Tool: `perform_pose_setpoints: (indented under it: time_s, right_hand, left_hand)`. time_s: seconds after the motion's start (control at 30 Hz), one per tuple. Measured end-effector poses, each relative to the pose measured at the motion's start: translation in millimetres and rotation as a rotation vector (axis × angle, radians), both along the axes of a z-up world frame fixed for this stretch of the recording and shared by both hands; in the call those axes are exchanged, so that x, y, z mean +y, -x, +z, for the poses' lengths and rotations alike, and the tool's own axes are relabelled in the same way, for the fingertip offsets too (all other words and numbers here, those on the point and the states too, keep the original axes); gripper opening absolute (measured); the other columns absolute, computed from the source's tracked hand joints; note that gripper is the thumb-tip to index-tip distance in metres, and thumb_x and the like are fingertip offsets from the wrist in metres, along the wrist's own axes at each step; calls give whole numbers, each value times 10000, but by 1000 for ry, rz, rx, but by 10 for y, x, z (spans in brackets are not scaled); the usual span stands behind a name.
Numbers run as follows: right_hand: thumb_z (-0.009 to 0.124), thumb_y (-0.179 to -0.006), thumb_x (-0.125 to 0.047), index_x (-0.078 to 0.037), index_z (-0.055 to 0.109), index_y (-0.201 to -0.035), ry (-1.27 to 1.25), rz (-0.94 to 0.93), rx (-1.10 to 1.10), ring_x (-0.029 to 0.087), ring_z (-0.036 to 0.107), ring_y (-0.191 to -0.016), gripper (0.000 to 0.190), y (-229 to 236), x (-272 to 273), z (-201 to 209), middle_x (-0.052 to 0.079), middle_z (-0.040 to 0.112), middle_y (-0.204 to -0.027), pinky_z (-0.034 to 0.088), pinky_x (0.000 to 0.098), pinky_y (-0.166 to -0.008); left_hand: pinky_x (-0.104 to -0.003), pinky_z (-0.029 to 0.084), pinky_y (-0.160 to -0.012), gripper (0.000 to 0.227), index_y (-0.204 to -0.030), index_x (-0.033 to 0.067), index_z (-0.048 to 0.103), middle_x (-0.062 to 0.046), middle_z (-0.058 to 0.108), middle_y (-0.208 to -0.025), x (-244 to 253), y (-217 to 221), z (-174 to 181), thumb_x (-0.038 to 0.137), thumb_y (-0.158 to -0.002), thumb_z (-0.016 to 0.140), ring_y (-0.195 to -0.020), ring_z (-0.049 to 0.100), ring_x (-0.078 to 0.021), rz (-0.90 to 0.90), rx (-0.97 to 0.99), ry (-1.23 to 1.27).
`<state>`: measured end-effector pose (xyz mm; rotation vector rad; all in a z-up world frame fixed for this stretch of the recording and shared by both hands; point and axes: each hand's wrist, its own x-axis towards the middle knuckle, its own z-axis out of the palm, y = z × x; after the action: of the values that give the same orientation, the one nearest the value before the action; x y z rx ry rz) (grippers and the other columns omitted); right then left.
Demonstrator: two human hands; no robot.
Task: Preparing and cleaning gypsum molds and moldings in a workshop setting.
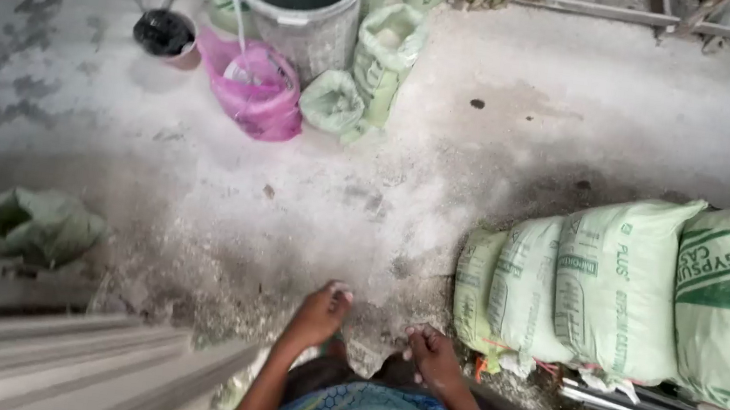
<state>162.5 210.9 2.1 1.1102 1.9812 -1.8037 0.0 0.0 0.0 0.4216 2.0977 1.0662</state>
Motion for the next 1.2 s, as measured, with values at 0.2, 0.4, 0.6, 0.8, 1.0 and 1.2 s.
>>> perform_pose_setpoints:
  time_s: [0.2, 0.4, 0.6, 0.8, 1.0, 1.2]
  right_hand:
    - [597, -1015, -350, 65, 773, -792, -20, -309, 217, 132, 341, -441, 503, 961, 387, -116, 25, 432, -513, 260, 300, -434]
    - [517, -1062, -321, 49, 716, -991, 265, -474, 268, 109, 183, -420, 426, 2141, 1058, -92, -16, 267, -540, 138, 312, -405]
    - [525, -1037, -240, 30, 750, -1172, 179, -379, 261, 196, 534, -681, 376, 3583, 2150, -303, 100, 592, -795, 448, 342, -603]
    - [487, -990, -347, -34, 674, -1325, 104, -192, 207, 259, 696, -1118, 495, 5015, 3091, 678, 148, 747, -1211, 562, 399, -931]
    - [443, -1008, -376, -13, 650, -1338, 221, -223, 211, 280, 676, -1208, 532, 6235, 3875, 978, 165, 722, -1299, 539, 411, -986]
    - [472, -1029, -186, 8, 663, -1292, 255, -221, 65, 252, 708, -1095, 378, 7388, 4813, 475, 168, 744, -1171, 587, 386, -936]
  left_hand:
    - [-374, 582, -800, 358, -1213, 72, 640, -109, 754, -1069, 347, 1769, 180, 340, -996, 543, -893, 745, -265, 95, 271, -73]
    - [-322, 575, -770, 266, -1087, 64, 657, -77, 763, -953, 1315, 2635, 105, 246, -1009, 479, -817, 723, -203, -17, 140, -255]
    - [-267, 488, -530, 660, -789, 129, 629, -12, 621, -625, 2451, 3490, 284, 585, -1055, 234, -504, 558, -115, -279, 17, -128]
    - [-383, 537, -863, 392, -1203, 100, 545, -93, 702, -1142, 3442, 4631, 995, 121, -814, 587, -986, 684, -276, -232, 147, -265]
    - [-385, 546, -906, 447, -1327, 98, 580, -112, 739, -1225, 4400, 5792, 1110, 378, -1019, 416, -1075, 727, -291, -137, 154, -142]
    - [-510, 477, -721, 345, -1003, 94, 599, -170, 713, -940, 5363, 7004, 723, 360, -1048, 383, -805, 665, -401, -370, 207, -160]
